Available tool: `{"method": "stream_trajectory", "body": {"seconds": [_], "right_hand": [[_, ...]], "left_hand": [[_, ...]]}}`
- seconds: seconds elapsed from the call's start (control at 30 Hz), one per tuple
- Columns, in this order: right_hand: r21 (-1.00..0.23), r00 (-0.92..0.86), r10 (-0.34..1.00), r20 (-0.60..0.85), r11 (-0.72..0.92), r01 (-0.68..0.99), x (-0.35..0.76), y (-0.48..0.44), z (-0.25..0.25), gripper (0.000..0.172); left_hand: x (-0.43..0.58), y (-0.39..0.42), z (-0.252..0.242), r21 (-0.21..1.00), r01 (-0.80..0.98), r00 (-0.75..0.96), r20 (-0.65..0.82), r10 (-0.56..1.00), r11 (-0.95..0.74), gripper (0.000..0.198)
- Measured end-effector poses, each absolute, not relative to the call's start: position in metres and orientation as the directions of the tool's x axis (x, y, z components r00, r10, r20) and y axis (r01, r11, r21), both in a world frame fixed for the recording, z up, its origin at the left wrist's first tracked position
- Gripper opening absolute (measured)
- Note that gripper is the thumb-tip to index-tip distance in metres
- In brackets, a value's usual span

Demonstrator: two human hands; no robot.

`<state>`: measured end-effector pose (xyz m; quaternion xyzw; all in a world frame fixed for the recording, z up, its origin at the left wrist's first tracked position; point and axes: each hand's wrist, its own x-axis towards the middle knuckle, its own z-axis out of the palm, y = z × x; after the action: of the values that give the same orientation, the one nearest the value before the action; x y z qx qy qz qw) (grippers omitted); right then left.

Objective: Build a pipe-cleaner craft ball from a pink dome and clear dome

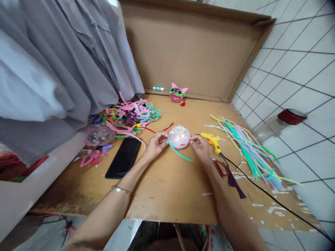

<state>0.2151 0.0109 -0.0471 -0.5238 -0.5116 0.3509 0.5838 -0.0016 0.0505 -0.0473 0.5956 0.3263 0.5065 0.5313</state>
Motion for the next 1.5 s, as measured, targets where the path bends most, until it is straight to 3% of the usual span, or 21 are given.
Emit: {"method": "stream_trajectory", "body": {"seconds": [0.3,0.67,0.83,0.93,1.17,1.33,1.5], "right_hand": [[-0.932,0.208,0.93,0.302,0.242,0.271,0.219,0.003,-0.033,0.029],[-0.946,0.232,0.937,0.262,0.203,0.251,0.212,0.001,-0.031,0.038],[-0.887,0.032,0.952,0.305,0.272,0.374,0.22,-0.003,-0.024,0.028],[-0.836,-0.107,0.952,0.286,0.302,0.458,0.226,-0.007,-0.019,0.032],[-0.924,-0.262,0.959,0.111,0.197,0.328,0.231,-0.015,0.003,0.04],[-0.954,-0.291,0.947,0.135,0.203,0.219,0.235,-0.02,0.016,0.058],[-0.929,-0.32,0.943,0.09,0.195,0.315,0.238,-0.014,0.01,0.044]], "left_hand": [[0.0,0.051,-0.052,0.957,-0.047,0.233,0.29,0.928,-0.287,0.024],[0.002,0.048,-0.046,0.927,0.066,0.224,0.348,0.91,-0.37,0.015],[0.0,0.051,-0.047,0.913,0.106,0.219,0.365,0.905,-0.394,0.013],[-0.001,0.05,-0.045,0.906,0.127,0.221,0.37,0.902,-0.403,0.011],[-0.001,0.051,-0.046,0.909,0.132,0.216,0.363,0.907,-0.395,0.01],[-0.003,0.052,-0.048,0.903,0.166,0.214,0.359,0.909,-0.396,0.009],[-0.002,0.05,-0.044,0.897,0.188,0.216,0.361,0.907,-0.401,0.006]]}}
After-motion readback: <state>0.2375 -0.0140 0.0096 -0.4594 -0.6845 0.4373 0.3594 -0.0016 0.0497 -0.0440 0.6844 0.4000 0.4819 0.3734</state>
